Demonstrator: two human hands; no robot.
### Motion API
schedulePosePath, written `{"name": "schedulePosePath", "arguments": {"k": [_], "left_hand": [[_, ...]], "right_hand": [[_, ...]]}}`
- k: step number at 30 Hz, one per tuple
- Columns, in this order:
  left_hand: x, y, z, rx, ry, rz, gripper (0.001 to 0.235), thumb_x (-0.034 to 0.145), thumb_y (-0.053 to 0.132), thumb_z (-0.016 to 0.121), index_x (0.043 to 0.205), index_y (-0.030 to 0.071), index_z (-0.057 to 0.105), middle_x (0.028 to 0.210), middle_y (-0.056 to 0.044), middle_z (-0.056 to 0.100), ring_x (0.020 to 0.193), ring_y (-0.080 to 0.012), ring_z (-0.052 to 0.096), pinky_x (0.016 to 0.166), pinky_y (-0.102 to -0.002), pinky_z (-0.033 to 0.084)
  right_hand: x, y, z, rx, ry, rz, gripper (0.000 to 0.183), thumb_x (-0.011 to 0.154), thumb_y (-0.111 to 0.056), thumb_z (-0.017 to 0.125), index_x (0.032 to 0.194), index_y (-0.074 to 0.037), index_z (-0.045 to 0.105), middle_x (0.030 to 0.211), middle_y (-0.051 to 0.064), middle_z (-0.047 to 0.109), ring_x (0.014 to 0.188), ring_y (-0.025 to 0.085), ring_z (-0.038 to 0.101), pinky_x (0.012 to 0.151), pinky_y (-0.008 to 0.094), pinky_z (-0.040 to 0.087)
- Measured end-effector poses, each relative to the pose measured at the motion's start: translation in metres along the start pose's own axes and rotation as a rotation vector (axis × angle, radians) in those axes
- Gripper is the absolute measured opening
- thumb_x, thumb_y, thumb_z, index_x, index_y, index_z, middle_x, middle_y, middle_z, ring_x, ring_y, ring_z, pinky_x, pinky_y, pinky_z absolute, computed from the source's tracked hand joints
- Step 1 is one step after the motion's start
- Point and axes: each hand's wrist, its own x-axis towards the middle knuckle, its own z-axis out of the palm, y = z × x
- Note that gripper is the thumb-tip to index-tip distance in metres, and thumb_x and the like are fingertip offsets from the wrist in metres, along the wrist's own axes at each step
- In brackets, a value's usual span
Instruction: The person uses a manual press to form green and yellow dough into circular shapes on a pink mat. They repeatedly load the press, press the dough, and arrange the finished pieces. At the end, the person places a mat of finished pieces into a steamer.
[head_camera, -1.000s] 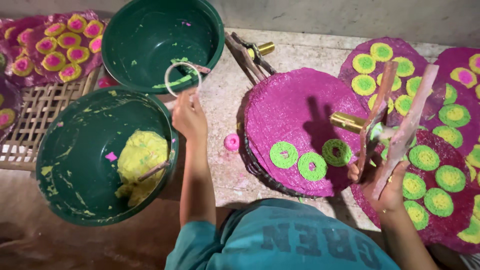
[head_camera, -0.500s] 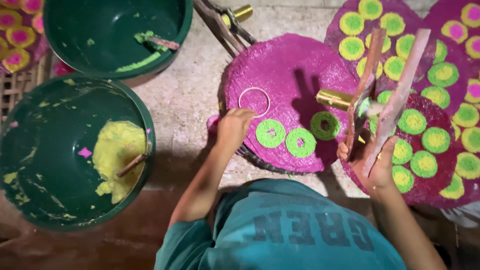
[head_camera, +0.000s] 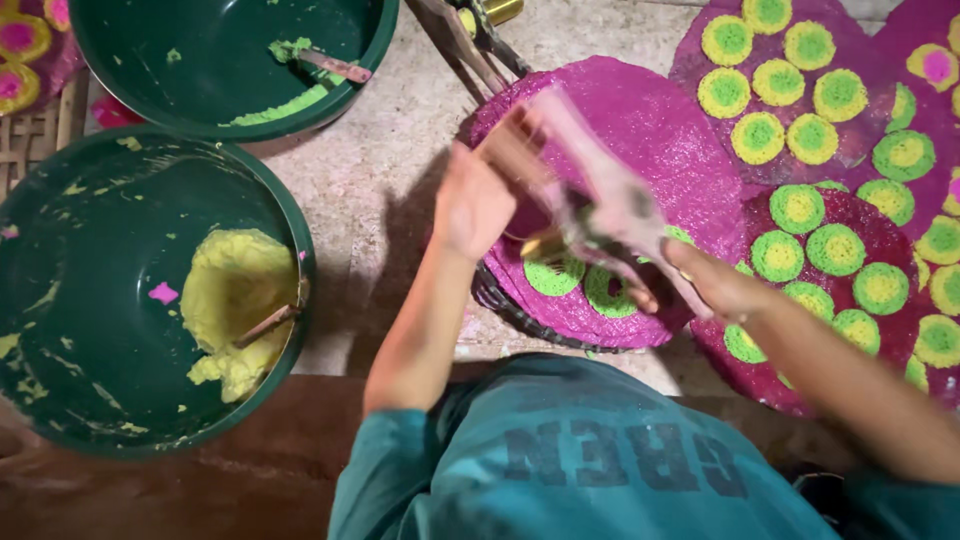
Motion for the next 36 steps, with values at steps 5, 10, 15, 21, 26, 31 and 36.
{"name": "schedulePosePath", "arguments": {"k": [5, 10, 15, 21, 26, 31, 36], "left_hand": [[0.038, -0.002, -0.004, -0.496, -0.101, 0.167, 0.067, 0.105, 0.068, 0.044, 0.127, 0.007, 0.058, 0.112, -0.007, 0.059, 0.112, -0.0239, 0.057, 0.115, -0.046, 0.04], [0.052, 0.003, -0.022, -0.556, 0.134, 0.265, 0.05, 0.102, 0.064, 0.046, 0.098, 0.015, 0.053, 0.087, 0.001, 0.053, 0.089, -0.0182, 0.053, 0.097, -0.038, 0.044], [0.04, 0.007, -0.047, -0.572, 0.12, 0.309, 0.046, 0.103, 0.061, 0.05, 0.096, 0.015, 0.054, 0.085, 0.003, 0.051, 0.085, -0.0149, 0.05, 0.092, -0.036, 0.044], [0.039, -0.022, -0.052, -0.648, 0.162, 0.311, 0.042, 0.103, 0.058, 0.052, 0.091, 0.017, 0.052, 0.082, 0.004, 0.049, 0.081, -0.0135, 0.049, 0.088, -0.034, 0.045], [0.062, -0.03, -0.051, -0.597, 0.168, 0.327, 0.038, 0.1, 0.054, 0.054, 0.087, 0.019, 0.049, 0.078, 0.006, 0.046, 0.077, -0.0122, 0.047, 0.083, -0.033, 0.045], [0.072, -0.005, -0.056, -0.488, 0.087, 0.336, 0.041, 0.1, 0.057, 0.053, 0.084, 0.019, 0.047, 0.074, 0.006, 0.043, 0.074, -0.0115, 0.045, 0.078, -0.032, 0.043], [0.055, 0.012, -0.064, -0.41, 0.175, 0.349, 0.042, 0.097, 0.058, 0.049, 0.082, 0.019, 0.047, 0.07, 0.006, 0.04, 0.069, -0.0123, 0.043, 0.074, -0.034, 0.043]], "right_hand": [[0.034, -0.061, -0.019, -0.178, -0.033, 0.409, 0.078, 0.094, -0.067, 0.022, 0.115, -0.003, 0.062, 0.091, 0.012, 0.072, 0.088, 0.023, 0.072, 0.081, 0.039, 0.062], [0.061, -0.098, -0.015, -0.613, 0.024, 0.309, 0.086, 0.098, -0.07, 0.021, 0.094, 0.001, 0.07, 0.074, 0.011, 0.071, 0.07, 0.022, 0.07, 0.068, 0.037, 0.058], [0.076, -0.099, 0.014, -0.647, 0.11, 0.273, 0.077, 0.095, -0.069, 0.031, 0.091, -0.001, 0.067, 0.069, 0.008, 0.066, 0.062, 0.019, 0.064, 0.061, 0.039, 0.055], [0.066, -0.11, 0.017, -0.724, 0.148, 0.402, 0.08, 0.096, -0.07, 0.032, 0.094, 0.0, 0.07, 0.069, 0.008, 0.066, 0.061, 0.019, 0.065, 0.061, 0.038, 0.056], [0.062, -0.118, 0.011, -0.869, 0.256, 0.302, 0.076, 0.097, -0.068, 0.034, 0.113, -0.004, 0.072, 0.067, 0.008, 0.061, 0.062, 0.02, 0.063, 0.062, 0.039, 0.053], [0.077, -0.108, 0.023, -0.775, 0.334, 0.158, 0.069, 0.098, -0.061, 0.041, 0.13, -0.004, 0.065, 0.067, 0.006, 0.061, 0.062, 0.018, 0.062, 0.06, 0.038, 0.053], [0.088, -0.095, 0.036, -0.765, 0.277, 0.077, 0.065, 0.1, -0.057, 0.04, 0.124, -0.003, 0.067, 0.064, 0.005, 0.06, 0.059, 0.016, 0.061, 0.058, 0.037, 0.052]]}}
